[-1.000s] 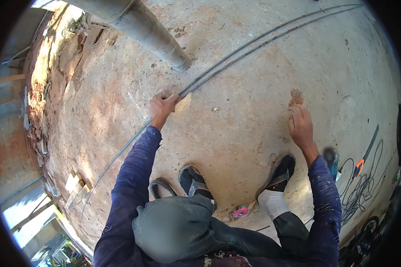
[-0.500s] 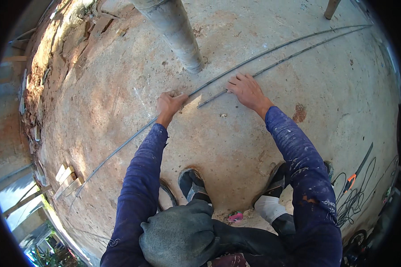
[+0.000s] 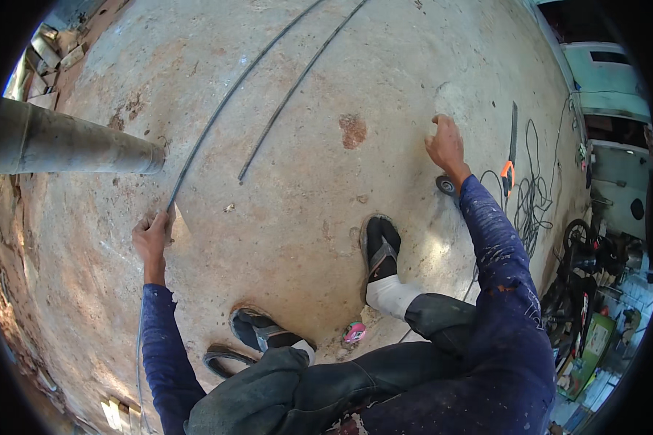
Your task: The person plugs in an angle grinder and cuts a metal rod with it. Then, the person retrieves a saw, aligns the metal rods by hand, and cuts the rod again using the angle grinder.
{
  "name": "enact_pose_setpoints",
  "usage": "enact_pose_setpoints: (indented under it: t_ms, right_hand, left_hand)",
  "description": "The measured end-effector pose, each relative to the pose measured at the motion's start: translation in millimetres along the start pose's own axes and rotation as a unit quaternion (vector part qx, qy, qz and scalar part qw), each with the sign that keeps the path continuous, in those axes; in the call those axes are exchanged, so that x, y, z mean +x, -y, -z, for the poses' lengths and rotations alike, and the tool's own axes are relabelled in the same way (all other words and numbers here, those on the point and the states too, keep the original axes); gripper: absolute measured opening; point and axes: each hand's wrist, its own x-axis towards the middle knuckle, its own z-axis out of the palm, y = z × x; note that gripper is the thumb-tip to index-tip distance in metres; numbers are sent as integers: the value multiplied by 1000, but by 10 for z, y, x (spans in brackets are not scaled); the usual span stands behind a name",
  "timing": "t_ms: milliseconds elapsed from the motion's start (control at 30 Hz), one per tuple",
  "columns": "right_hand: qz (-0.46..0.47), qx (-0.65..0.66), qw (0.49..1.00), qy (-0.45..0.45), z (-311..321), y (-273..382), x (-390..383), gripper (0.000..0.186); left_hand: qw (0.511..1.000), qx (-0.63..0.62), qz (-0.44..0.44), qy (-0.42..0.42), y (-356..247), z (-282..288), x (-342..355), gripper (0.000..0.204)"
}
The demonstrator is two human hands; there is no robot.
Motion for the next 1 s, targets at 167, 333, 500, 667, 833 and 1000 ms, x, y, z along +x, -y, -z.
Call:
enact_pose_setpoints:
  t_ms: [167, 333, 500, 667, 833, 1000]
  right_hand:
    - [-377, 97, 914, 110, 219, -2296, -1129, 64]
    - [-156, 10, 971, 182, -350, -1965, -1458, 67]
    - [-181, 146, 947, 221, 329, -2074, -1475, 64]
    - [-235, 426, 810, 328, 889, -188, -1042, 70]
    - [-105, 572, 727, 365, 1099, 958, -686, 70]
    - [-98, 638, 514, 565, 873, 1826, -424, 72]
  left_hand:
    - [996, -65, -3, 59, 2, -310, 12, 28]
    - [998, -11, 2, 55, 219, 88, 165, 24]
    - [998, 45, 22, 48, -283, -360, -52, 26]
    - [999, -20, 32, 15, 124, -106, -31, 34]
    - [997, 25, -8, -73, 230, -147, -99, 35]
    - [995, 4, -42, -92, 107, -275, -177, 34]
